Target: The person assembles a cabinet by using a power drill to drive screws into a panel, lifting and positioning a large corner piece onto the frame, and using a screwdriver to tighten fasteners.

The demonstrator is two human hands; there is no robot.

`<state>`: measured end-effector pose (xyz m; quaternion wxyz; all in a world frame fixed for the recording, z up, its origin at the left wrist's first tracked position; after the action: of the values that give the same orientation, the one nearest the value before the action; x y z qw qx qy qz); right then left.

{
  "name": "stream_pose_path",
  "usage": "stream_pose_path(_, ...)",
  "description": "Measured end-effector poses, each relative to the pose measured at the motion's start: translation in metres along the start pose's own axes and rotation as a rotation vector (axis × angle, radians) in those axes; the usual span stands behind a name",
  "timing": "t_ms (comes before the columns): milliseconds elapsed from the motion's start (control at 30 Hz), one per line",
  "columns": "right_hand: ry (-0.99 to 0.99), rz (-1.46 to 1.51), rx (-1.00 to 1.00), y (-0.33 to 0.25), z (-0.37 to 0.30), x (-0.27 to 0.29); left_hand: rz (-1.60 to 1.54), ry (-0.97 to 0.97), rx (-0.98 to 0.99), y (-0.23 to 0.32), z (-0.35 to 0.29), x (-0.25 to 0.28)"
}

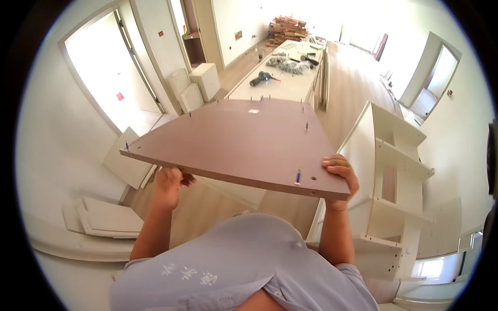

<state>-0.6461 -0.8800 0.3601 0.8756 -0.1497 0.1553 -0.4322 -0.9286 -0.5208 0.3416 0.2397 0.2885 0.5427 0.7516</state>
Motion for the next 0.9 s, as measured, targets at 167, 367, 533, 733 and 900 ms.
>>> stream_pose_path(167, 0.096, 0.103, 0.11, -0.008, 0.044, -0.009, 0.333, 0.213, -0.48, -0.08, 0.061, 0.065)
stream_pose_path(367, 0.065, 0.148, 0.194, -0.008, 0.091, -0.033, 0.09, 0.184, -0.684, -0.186, 0.187, 0.122)
stream_pose_path(533, -0.093, 0.037, 0.256, 0.011, 0.145, -0.055, 0.015, 0.135, -0.85, -0.232, 0.277, 0.146)
stream_pose_path(733, 0.192, -0.07, 0.161, 0.019, 0.212, -0.048, -0.531, 0.059, -0.516, -0.128, 0.371, 0.134)
stream_pose_path(900, 0.518, -0.121, 0.102, 0.021, 0.296, -0.044, 0.019, 0.434, -0.432, -0.057, 0.413, 0.158)
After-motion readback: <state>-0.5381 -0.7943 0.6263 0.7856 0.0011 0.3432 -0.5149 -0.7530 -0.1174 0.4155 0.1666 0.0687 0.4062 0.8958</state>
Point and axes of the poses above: each hand's wrist, its own z-axis towards the middle knuckle, its own x-axis out of the back of the hand, y = z × x, the point moved 6 cm from there along z, towards the middle knuckle, and after that the axes turned 12 degrees about z, right-handed, at the moved point
